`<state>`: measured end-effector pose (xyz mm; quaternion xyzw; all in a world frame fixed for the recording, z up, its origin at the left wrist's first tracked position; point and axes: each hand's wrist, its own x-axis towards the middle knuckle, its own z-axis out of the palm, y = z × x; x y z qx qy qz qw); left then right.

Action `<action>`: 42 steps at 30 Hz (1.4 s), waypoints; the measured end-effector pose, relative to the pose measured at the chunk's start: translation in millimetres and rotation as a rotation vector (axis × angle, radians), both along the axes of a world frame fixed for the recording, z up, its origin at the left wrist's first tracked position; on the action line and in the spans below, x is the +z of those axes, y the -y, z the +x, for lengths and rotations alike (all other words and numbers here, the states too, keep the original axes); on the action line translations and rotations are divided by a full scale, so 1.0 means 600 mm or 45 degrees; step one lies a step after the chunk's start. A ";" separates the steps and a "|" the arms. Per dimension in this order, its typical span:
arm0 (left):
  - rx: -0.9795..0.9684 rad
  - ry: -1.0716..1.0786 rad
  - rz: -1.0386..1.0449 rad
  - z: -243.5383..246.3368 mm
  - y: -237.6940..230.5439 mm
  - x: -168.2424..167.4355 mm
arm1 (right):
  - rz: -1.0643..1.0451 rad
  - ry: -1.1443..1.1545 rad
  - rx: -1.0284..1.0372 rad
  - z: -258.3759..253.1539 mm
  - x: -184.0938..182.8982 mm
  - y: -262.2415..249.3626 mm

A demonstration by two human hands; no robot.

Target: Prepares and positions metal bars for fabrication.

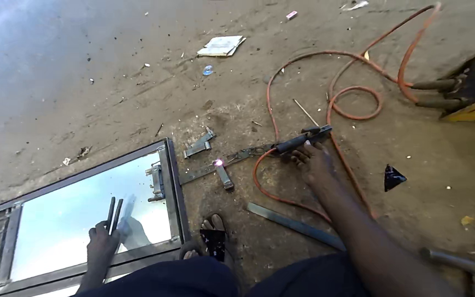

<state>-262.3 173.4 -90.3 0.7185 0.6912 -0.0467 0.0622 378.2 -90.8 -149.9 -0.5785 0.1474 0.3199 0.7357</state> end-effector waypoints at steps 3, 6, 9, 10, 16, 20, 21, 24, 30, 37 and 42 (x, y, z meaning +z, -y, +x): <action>-0.204 0.098 0.029 -0.002 0.003 -0.001 | -0.023 0.020 -0.004 -0.002 -0.002 0.001; -0.260 0.303 0.087 0.058 0.012 0.042 | -0.059 0.066 -0.055 -0.004 -0.007 -0.001; -0.225 0.730 0.161 0.132 0.011 0.091 | -0.076 0.103 -0.068 -0.005 0.000 0.003; -0.208 0.928 0.150 0.162 0.010 0.110 | -0.080 0.105 -0.069 -0.004 0.000 0.005; -0.459 1.728 -0.131 0.309 0.040 0.247 | -0.107 0.120 -0.057 0.001 0.008 0.015; -0.668 1.863 -0.197 0.370 0.064 0.289 | -0.119 0.130 -0.043 0.003 0.012 0.012; -0.691 1.892 -0.234 0.381 0.069 0.285 | -0.120 0.138 -0.037 0.003 0.013 0.011; -0.724 1.949 -0.344 0.397 0.083 0.248 | -0.119 0.155 -0.014 0.000 0.013 0.010; -0.797 1.531 -0.451 0.360 0.071 0.217 | -0.118 0.173 0.014 0.001 0.014 0.010; -0.534 1.090 -0.975 0.316 0.068 0.286 | -0.106 0.157 0.041 -0.001 0.012 0.010; -0.523 1.254 -1.129 0.266 0.066 0.257 | -0.080 0.176 0.066 -0.003 0.005 0.007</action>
